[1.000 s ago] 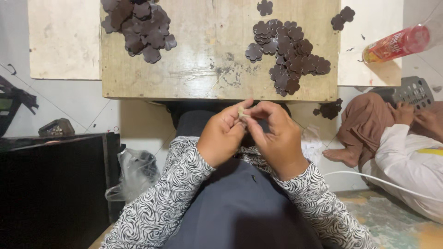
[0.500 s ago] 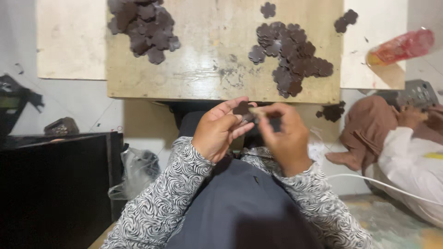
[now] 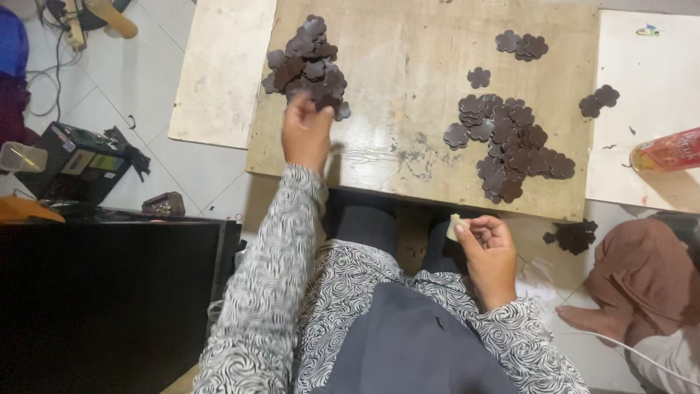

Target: The person sits on the floor and repeatedly rubs small, dark, flower-shaped decorative pieces with a small yellow sponge. They pick up a piece, rub it, and place it back on the wooden board, repeating this process for multiple items.

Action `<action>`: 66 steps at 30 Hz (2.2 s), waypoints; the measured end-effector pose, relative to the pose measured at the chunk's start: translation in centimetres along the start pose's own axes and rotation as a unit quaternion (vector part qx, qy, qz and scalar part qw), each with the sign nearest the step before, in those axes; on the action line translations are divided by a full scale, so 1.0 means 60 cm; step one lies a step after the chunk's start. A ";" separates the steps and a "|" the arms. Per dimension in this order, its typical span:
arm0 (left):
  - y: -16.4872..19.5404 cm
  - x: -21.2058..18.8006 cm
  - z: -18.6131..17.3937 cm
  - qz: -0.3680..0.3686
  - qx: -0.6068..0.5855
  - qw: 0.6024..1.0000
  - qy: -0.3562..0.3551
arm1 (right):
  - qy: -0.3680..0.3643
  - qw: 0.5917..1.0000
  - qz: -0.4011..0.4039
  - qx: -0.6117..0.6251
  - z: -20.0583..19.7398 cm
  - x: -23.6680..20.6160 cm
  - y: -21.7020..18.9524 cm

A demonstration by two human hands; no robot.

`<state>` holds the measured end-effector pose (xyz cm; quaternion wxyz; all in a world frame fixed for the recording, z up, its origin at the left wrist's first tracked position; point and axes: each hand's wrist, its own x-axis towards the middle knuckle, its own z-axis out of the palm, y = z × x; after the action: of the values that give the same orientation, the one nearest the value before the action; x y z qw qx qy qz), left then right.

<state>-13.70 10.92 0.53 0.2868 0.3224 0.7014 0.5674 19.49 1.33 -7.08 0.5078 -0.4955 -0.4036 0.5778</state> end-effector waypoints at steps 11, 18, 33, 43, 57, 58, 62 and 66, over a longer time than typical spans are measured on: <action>-0.037 -0.030 0.037 -0.021 0.490 0.872 0.000 | 0.060 0.989 0.049 0.127 -0.032 0.008 0.019; -0.044 0.011 0.050 0.051 0.473 0.876 0.078 | 0.100 0.956 0.090 0.260 -0.054 0.009 -0.003; 0.001 -0.134 0.237 0.253 0.316 0.902 -0.150 | 0.062 0.955 0.064 0.283 -0.027 0.016 -0.022; -0.043 -0.158 0.203 -0.021 -0.129 0.957 -0.258 | 0.035 0.960 0.078 0.265 -0.029 0.008 -0.011; 0.096 -0.291 0.061 0.006 -0.171 0.909 -0.380 | -0.012 0.850 -0.366 -0.379 0.109 -0.063 -0.274; 0.099 -0.298 0.055 -0.005 -0.177 0.909 -0.377 | -0.008 0.848 -0.369 -0.381 0.117 -0.068 -0.279; 0.103 -0.306 0.040 -0.087 -0.224 0.900 -0.365 | 0.022 0.856 -0.352 -0.378 0.129 -0.067 -0.283; 0.104 -0.302 0.026 -0.147 -0.218 0.886 -0.382 | 0.068 0.889 -0.304 -0.337 0.119 -0.069 -0.291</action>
<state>-0.34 -1.32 7.02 0.6759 0.3361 0.4355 0.4904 15.73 0.28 11.80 0.4872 -0.5283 -0.6691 0.1893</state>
